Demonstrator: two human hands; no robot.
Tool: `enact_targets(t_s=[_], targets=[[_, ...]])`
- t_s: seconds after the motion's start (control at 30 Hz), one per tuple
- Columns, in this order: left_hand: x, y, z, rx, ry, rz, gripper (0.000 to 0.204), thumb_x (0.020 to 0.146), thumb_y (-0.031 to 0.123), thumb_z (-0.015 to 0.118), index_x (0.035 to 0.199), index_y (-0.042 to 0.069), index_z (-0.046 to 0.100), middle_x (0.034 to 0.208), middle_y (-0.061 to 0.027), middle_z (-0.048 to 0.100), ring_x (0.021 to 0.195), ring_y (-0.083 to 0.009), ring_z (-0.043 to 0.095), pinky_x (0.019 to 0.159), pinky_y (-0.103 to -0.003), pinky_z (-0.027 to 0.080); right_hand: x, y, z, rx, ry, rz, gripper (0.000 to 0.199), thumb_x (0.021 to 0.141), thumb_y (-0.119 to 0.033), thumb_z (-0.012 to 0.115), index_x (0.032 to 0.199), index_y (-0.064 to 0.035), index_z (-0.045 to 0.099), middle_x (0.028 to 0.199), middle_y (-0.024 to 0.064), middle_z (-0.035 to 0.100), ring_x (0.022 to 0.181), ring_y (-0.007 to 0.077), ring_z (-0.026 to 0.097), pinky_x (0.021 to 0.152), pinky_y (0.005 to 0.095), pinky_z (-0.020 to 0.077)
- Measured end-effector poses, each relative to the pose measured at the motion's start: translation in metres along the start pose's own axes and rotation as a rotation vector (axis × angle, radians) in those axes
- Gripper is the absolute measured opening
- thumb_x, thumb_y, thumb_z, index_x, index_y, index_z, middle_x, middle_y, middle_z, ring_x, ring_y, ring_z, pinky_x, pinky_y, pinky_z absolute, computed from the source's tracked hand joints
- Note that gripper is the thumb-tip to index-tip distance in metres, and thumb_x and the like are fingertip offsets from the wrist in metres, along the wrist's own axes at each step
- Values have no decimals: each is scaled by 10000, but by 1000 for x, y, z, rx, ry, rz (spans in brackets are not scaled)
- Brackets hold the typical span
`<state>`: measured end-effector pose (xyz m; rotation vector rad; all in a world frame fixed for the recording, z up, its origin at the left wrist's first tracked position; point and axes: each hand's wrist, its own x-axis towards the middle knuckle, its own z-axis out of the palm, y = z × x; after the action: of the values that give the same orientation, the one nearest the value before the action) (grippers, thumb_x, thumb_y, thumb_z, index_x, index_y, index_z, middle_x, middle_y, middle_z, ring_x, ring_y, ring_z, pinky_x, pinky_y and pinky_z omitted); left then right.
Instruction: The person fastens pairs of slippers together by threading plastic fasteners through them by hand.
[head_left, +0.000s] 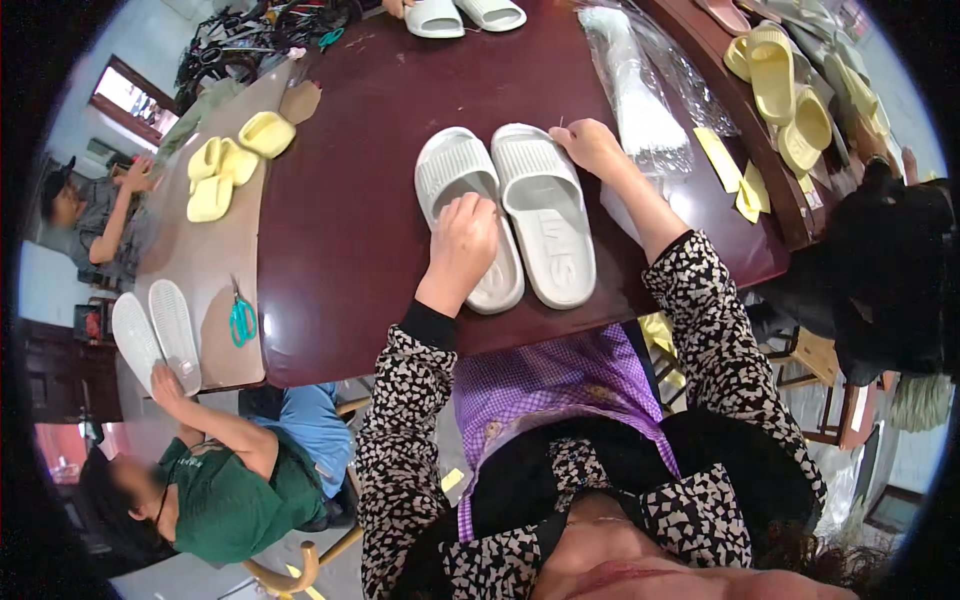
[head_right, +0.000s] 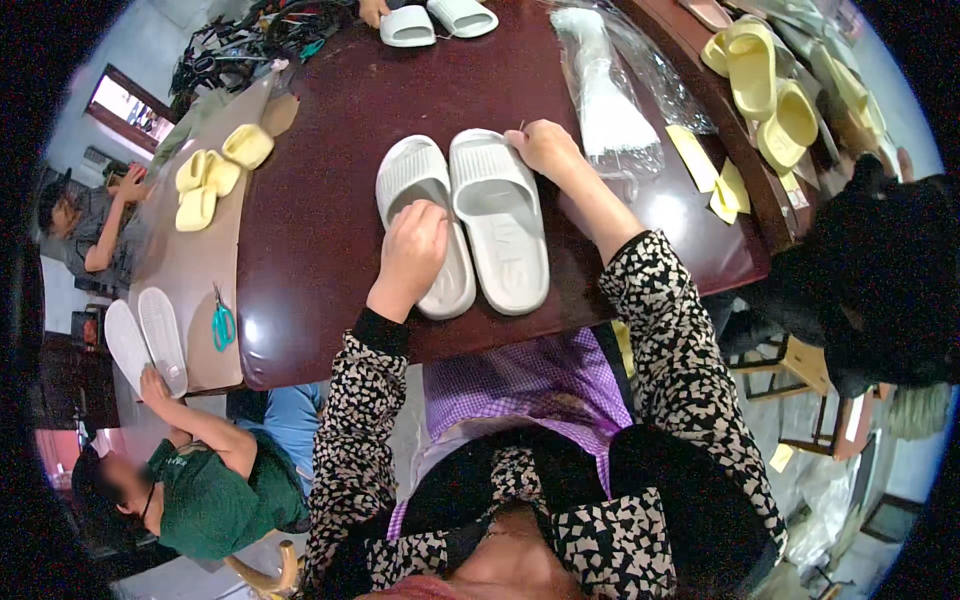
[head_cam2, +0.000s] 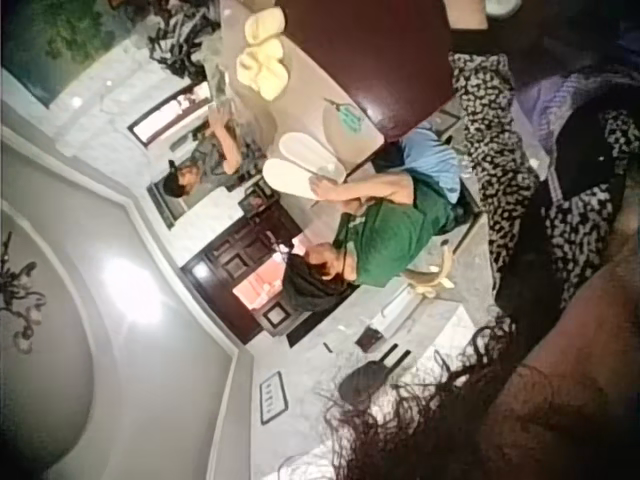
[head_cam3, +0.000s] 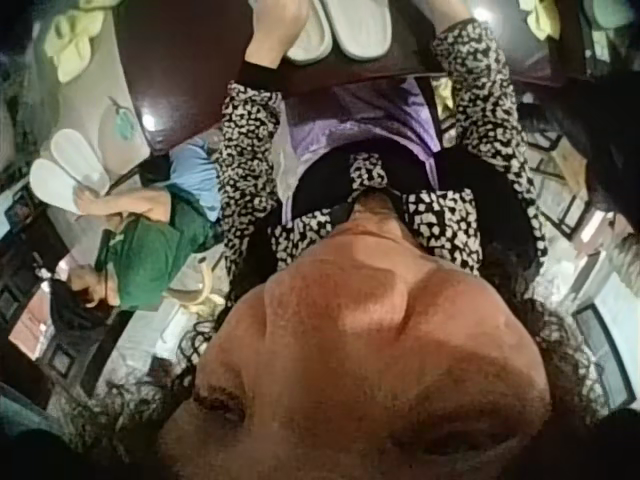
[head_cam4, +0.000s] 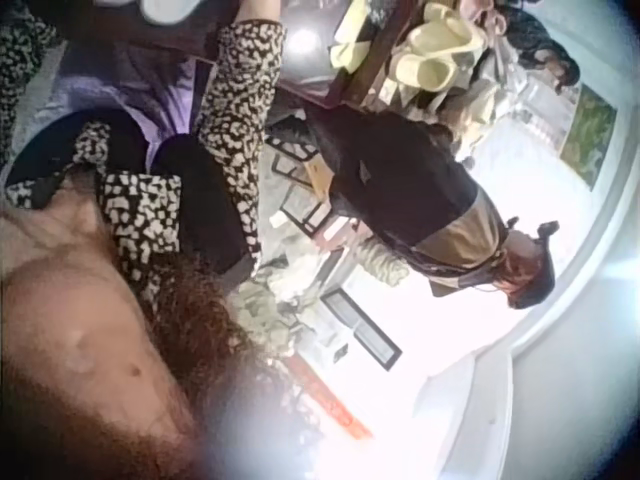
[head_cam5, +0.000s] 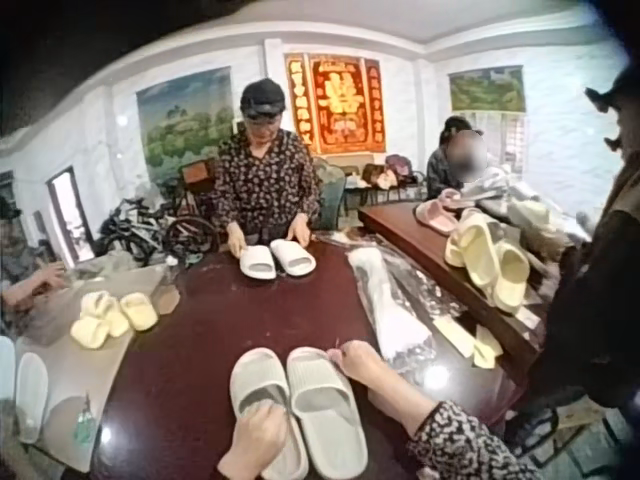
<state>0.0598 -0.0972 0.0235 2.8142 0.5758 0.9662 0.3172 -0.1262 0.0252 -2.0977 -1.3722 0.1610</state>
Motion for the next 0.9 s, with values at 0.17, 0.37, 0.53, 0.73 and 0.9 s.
enact_targets(t_s=[0.17, 0.37, 0.53, 0.73, 0.9], targets=[[3, -9, 7, -111, 41, 16, 51, 771, 28, 576, 813, 11, 554, 856, -125, 563, 808, -300, 557, 723, -390, 448, 16, 11, 9, 83, -17, 48, 286, 760, -256, 642, 849, 12, 687, 792, 202, 654, 748, 285, 652, 716, 353, 487], [-2, -15, 10, -160, 38, -20, 79, 747, 21, 608, 815, 8, 569, 878, -120, 575, 847, -291, 570, 748, -377, 459, 28, 2, 14, 145, -70, 29, 274, 738, -236, 651, 880, -5, 696, 788, 174, 671, 737, 244, 653, 722, 332, 492], [-2, -16, 11, -164, 27, -24, 71, 747, 21, 609, 805, 7, 572, 877, -119, 577, 852, -284, 575, 745, -372, 462, 32, -7, 15, 116, -67, 87, 263, 715, -236, 667, 849, -12, 698, 816, 187, 664, 785, 279, 651, 746, 354, 490], [-3, -19, 8, -179, 26, -51, 71, 748, 27, 608, 809, 10, 576, 866, -116, 582, 850, -277, 578, 745, -370, 466, 42, -30, 20, 285, 10, 24, 189, 732, -162, 658, 859, -24, 676, 788, 146, 664, 750, 237, 644, 709, 333, 489], [0, -19, 9, -182, 50, -37, 67, 747, 25, 597, 810, 11, 578, 862, -115, 586, 839, -279, 579, 742, -366, 471, 71, -38, 50, 539, -127, -259, 147, 748, -92, 630, 878, -24, 645, 776, 127, 650, 727, 219, 629, 692, 329, 485]])
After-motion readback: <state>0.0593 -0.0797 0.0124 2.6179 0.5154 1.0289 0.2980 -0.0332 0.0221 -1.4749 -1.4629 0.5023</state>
